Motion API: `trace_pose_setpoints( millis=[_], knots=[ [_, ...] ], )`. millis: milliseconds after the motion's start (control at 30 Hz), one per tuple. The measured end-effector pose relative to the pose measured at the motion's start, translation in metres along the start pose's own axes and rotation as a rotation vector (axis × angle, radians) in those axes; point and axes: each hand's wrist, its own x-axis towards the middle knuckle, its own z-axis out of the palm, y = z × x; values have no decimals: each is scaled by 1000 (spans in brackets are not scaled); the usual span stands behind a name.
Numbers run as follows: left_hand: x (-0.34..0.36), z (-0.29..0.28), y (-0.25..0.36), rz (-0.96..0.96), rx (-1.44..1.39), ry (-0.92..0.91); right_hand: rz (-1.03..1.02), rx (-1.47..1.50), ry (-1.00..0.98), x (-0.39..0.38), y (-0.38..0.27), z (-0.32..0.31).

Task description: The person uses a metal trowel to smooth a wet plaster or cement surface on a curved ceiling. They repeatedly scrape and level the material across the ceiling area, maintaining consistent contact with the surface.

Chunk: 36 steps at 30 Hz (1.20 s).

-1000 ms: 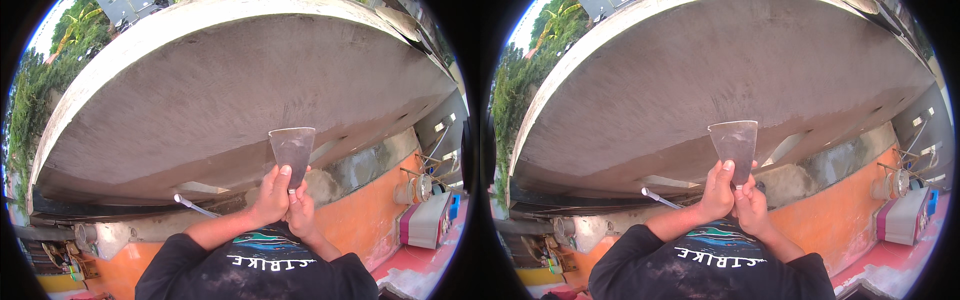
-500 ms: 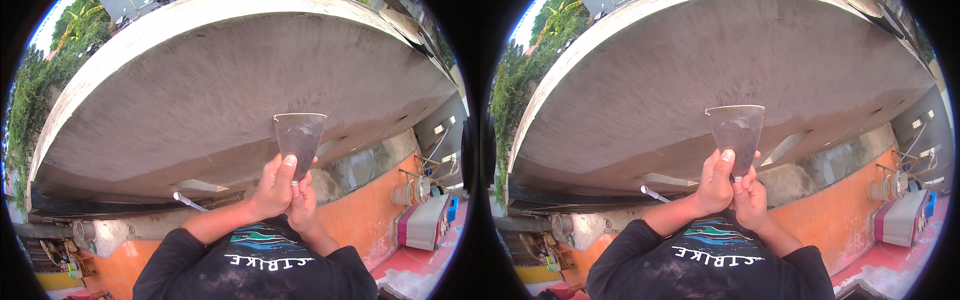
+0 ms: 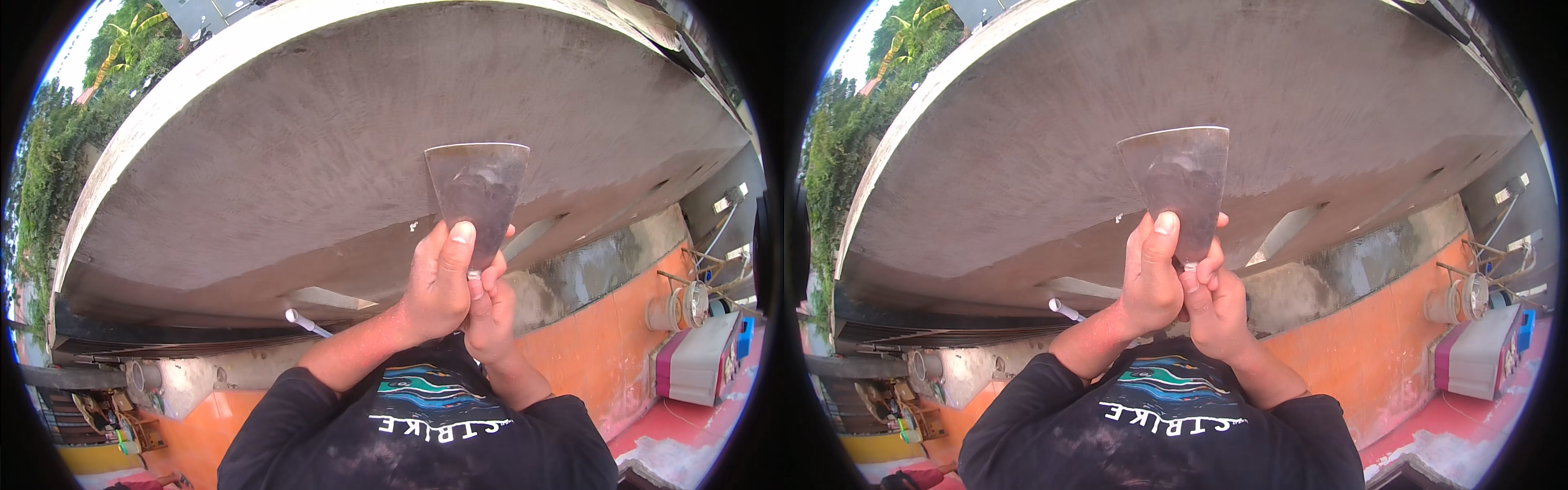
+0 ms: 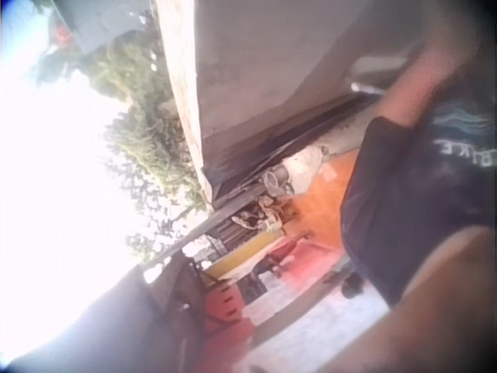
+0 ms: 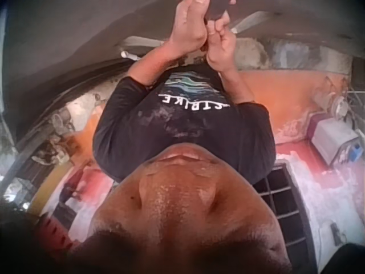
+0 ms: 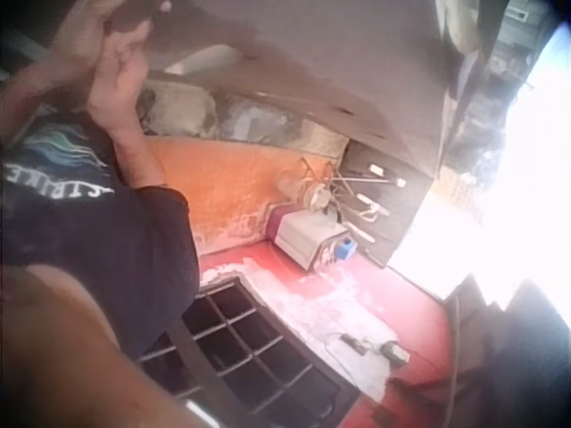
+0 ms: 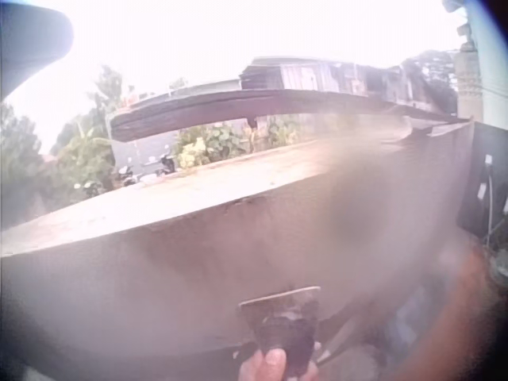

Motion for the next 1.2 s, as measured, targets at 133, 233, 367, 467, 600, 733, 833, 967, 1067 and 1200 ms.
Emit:
trace_pose_setpoints(
  millis=[133, 233, 367, 467, 600, 733, 833, 967, 1067, 1200],
  knots=[
    [-16, 10, -14, -203, -62, 81, 71, 68, -47, -17, 4, -5],
    [-25, 12, -27, -334, -99, 132, 108, -17, -29, -29, 13, -4],
    [-15, 4, -26, -157, -50, 53, 61, 51, 25, -20, 16, -7],
    [-10, 4, -21, -95, -45, 11, 17, 75, -4, -15, 10, -9],
    [-20, 13, -23, -280, -87, 95, 138, 28, -30, -23, 12, -7],
    [-18, 10, -27, -323, -73, 117, 48, 10, -45, -22, 19, -11],
    [-13, 9, -27, -142, -21, 36, 12, 47, -44, -19, 18, -19],
    [-24, 13, -32, -338, -58, 132, 149, 23, -67, -29, 20, -18],
    [-33, 11, -43, -371, -49, 174, 183, 63, -31, -37, 31, -15],
    [-39, 10, -59, -309, -56, 201, 159, 58, -37, -43, 41, -22]
  ],
)
